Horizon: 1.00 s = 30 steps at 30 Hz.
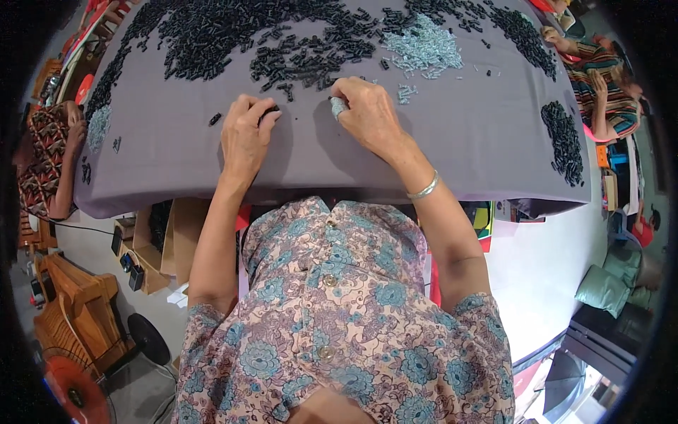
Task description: The person assembles small components by hand, repeatedly picking up black plastic pieces from the table and inserting small clear parts into them.
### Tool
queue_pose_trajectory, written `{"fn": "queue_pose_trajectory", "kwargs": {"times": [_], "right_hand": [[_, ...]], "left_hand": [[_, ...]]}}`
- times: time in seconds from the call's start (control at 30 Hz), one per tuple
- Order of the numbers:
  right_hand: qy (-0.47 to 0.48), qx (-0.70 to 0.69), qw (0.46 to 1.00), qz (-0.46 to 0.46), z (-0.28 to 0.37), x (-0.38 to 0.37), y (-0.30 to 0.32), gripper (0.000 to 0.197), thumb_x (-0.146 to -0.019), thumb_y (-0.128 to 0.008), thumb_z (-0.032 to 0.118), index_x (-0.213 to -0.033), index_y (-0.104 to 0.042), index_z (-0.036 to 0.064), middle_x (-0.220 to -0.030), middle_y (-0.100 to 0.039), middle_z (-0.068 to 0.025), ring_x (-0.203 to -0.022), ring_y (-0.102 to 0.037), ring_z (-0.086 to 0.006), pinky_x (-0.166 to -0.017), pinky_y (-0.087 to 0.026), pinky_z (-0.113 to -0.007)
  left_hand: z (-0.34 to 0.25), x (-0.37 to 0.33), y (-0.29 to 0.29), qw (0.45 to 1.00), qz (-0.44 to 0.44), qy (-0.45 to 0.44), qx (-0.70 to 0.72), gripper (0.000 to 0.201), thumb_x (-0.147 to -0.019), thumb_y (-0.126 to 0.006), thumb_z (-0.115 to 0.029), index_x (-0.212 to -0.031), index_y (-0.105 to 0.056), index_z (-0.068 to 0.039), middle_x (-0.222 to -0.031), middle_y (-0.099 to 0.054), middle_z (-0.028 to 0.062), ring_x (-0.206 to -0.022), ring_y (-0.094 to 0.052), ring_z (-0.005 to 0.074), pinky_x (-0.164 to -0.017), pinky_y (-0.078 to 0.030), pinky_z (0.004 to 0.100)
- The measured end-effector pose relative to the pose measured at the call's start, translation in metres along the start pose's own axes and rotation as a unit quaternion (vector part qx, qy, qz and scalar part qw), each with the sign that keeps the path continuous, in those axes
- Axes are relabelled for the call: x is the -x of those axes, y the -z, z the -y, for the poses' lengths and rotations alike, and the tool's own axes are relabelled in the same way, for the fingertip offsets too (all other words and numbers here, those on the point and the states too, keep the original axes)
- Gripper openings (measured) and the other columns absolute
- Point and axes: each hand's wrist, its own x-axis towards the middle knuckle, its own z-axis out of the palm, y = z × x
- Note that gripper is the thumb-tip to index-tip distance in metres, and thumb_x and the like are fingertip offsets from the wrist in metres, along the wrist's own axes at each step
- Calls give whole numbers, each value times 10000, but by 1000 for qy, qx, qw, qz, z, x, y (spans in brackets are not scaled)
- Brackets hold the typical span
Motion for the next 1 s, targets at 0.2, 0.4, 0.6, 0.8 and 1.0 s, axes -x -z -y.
{"fn": "queue_pose_trajectory", "kwargs": {"times": [0.2, 0.4, 0.6, 0.8, 1.0], "right_hand": [[1, 21, 999, 29, -2, 0, 2, 146, -723, -570, -21, -860, -616, 1, -778, -591, -141, -713, -590, -320, -648, -466, -408], [6, 16, 999, 38, -6, -1, 3, 162, -729, -577, -13, -882, -626, 7, -791, -595, -141, -723, -591, -321, -661, -471, -408], [-37, -47, 998, 28, -9, -1, 16, 141, -783, -610, 38, -920, -634, 22, -804, -638, -140, -722, -629, -266, -644, -491, -360], [-176, -281, 936, -118, -23, -11, 72, 102, -887, -588, 83, -941, -675, 93, -759, -622, 30, -606, -513, -15, -470, -405, -164], [-171, -154, 968, -96, -59, -6, 90, 121, -873, -584, 57, -949, -677, 72, -789, -649, 14, -600, -518, -37, -494, -421, -219]], "left_hand": [[2, 2, -2, 1000, -7, -13, -27, 120, -760, -688, -96, -874, -668, -65, -834, -570, 55, -806, -562, 248, -686, -459, 368], [-8, 3, 2, 994, -30, 32, 103, 133, -789, -677, -51, -918, -655, -28, -804, -576, 63, -694, -553, 186, -634, -448, 294], [-11, 6, 1, 958, -8, 101, 267, 109, -845, -643, -21, -950, -637, 4, -819, -592, 15, -676, -520, 92, -618, -433, 230], [-12, 7, 2, 832, 39, 265, 486, 152, -840, -684, -84, -987, -663, -51, -792, -607, -49, -605, -480, 2, -501, -354, 157], [-21, 6, 7, 819, 96, 273, 496, 157, -878, -623, -41, -1025, -631, 10, -809, -564, 7, -686, -508, 73, -621, -411, 193]]}}
